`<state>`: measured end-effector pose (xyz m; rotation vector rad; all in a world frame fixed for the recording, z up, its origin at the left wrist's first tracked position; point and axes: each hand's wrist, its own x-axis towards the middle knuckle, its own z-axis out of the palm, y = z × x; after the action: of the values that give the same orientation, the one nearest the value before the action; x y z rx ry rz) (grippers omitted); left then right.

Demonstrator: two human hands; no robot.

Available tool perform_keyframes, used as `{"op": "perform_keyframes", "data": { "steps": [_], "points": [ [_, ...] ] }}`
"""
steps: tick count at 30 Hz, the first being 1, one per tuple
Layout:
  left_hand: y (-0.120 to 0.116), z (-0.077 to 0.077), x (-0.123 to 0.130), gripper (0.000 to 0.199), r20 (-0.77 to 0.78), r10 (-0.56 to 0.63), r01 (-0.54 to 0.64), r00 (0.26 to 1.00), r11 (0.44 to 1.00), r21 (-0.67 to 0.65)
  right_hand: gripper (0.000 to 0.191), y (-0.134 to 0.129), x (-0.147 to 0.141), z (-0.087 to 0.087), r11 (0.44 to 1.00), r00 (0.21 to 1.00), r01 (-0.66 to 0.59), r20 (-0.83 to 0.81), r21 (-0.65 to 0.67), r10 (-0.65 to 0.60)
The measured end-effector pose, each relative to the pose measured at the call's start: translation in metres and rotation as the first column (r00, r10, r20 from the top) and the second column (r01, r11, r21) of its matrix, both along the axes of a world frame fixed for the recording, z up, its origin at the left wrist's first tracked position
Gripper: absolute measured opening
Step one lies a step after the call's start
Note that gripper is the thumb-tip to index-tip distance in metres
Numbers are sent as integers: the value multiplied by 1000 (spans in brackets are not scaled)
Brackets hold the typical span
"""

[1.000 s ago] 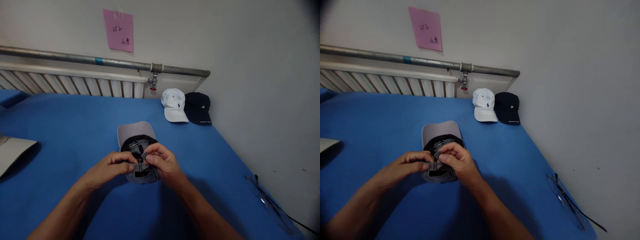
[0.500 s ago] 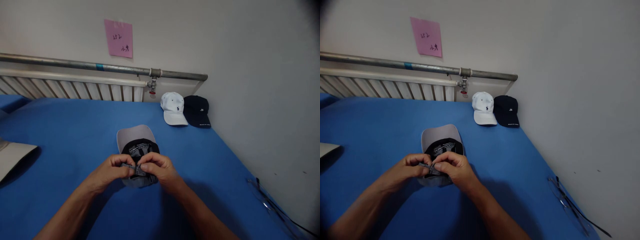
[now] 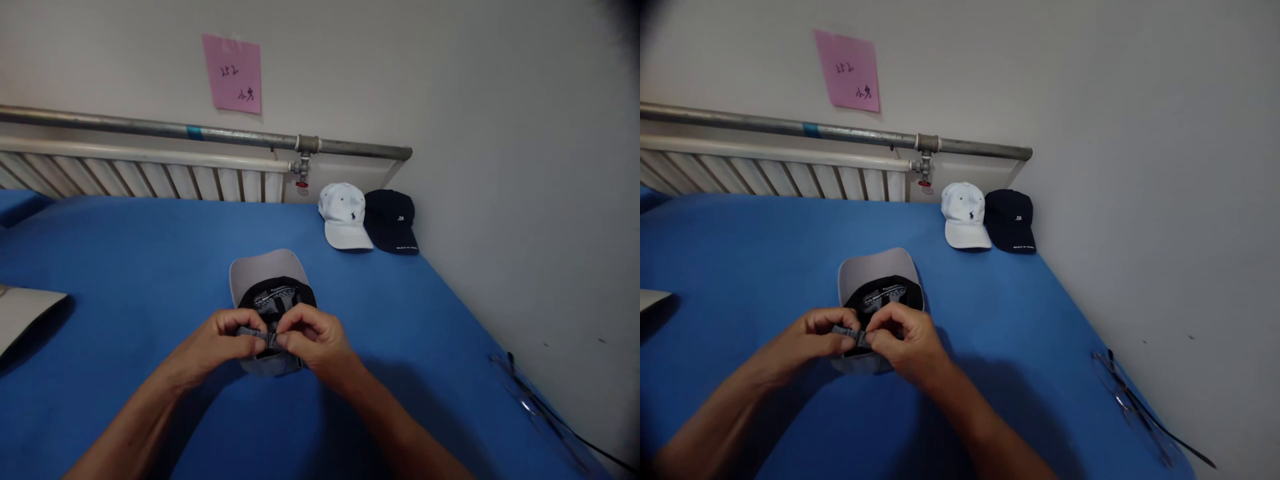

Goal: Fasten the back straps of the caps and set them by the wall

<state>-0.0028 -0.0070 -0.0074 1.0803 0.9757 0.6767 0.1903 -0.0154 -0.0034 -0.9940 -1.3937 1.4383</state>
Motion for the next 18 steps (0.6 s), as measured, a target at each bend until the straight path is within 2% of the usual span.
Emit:
{"op": "perform_keyframes", "data": {
  "steps": [6, 10, 18],
  "points": [
    [-1, -1, 1, 19, -16, -32, 32, 999, 999, 16, 2, -2, -2, 2, 998, 1000, 6, -8, -63, -6],
    [-2, 1, 1, 20, -42, -63, 65, 997, 997, 48, 2, -2, -3, 3, 998, 1000, 17, -3, -60, -18],
    [-3, 1, -1, 19, -93, -120, 131, 988, 984, 125, 4, -1, 1, 5, 996, 998, -39, 43, -84, 43]
  ]
}}
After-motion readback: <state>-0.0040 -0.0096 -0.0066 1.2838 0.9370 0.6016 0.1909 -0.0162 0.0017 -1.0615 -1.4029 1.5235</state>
